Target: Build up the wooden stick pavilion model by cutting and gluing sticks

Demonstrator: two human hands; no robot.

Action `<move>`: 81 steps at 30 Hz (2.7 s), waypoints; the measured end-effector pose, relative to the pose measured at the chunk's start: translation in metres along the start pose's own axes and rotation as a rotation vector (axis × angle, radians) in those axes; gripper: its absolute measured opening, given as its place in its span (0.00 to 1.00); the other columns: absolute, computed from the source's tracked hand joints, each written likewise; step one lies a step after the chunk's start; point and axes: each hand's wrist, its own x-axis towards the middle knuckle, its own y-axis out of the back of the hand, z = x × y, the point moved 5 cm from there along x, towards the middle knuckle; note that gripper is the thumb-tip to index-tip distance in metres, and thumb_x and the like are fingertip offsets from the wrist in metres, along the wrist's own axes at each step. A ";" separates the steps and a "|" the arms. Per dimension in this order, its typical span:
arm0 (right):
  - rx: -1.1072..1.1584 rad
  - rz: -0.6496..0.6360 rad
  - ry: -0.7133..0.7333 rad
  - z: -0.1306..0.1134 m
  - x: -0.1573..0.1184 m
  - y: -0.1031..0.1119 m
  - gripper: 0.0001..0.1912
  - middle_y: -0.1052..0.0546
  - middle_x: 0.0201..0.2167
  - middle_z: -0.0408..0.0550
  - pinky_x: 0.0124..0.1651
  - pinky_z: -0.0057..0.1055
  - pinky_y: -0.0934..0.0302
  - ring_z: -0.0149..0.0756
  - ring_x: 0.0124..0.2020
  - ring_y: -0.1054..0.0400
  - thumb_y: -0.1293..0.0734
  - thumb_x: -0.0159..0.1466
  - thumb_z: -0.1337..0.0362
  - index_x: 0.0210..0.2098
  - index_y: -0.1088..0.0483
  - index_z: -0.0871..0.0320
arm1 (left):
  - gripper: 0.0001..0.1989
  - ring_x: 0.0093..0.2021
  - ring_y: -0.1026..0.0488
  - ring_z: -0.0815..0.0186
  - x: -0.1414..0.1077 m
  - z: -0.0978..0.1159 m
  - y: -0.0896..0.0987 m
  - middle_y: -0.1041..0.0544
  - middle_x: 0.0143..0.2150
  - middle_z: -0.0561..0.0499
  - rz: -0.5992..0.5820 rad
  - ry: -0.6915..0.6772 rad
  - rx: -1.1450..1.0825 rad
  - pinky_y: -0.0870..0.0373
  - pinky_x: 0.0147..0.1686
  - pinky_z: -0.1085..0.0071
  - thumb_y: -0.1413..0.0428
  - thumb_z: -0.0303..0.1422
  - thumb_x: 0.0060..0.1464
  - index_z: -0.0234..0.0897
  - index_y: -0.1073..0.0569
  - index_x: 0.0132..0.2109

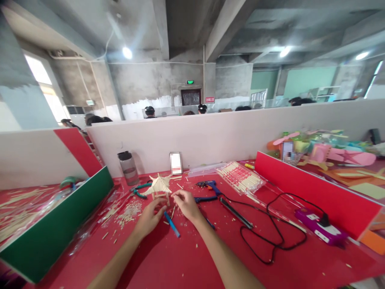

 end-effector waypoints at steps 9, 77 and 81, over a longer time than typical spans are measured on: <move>0.004 0.034 0.101 -0.007 0.003 0.006 0.15 0.23 0.27 0.46 0.25 0.26 0.39 0.31 0.23 0.33 0.32 0.61 0.52 0.33 0.31 0.59 | 0.13 0.39 0.26 0.60 0.006 -0.003 -0.002 0.23 0.36 0.47 -0.024 -0.007 -0.096 0.31 0.42 0.67 0.46 0.41 0.60 0.36 0.27 0.35; 0.334 0.239 0.037 0.001 -0.009 -0.029 0.15 0.20 0.26 0.48 0.34 0.33 0.29 0.39 0.28 0.24 0.25 0.54 0.56 0.31 0.29 0.59 | 0.10 0.25 0.30 0.68 0.002 0.000 0.000 0.26 0.25 0.56 0.106 0.060 0.068 0.36 0.28 0.77 0.44 0.40 0.55 0.37 0.28 0.36; 0.352 0.242 0.020 0.000 -0.009 -0.028 0.16 0.20 0.26 0.48 0.34 0.33 0.29 0.39 0.27 0.24 0.24 0.52 0.57 0.32 0.30 0.58 | 0.09 0.26 0.29 0.68 0.003 0.000 0.001 0.25 0.25 0.55 0.111 0.065 0.056 0.36 0.28 0.77 0.43 0.39 0.54 0.38 0.28 0.36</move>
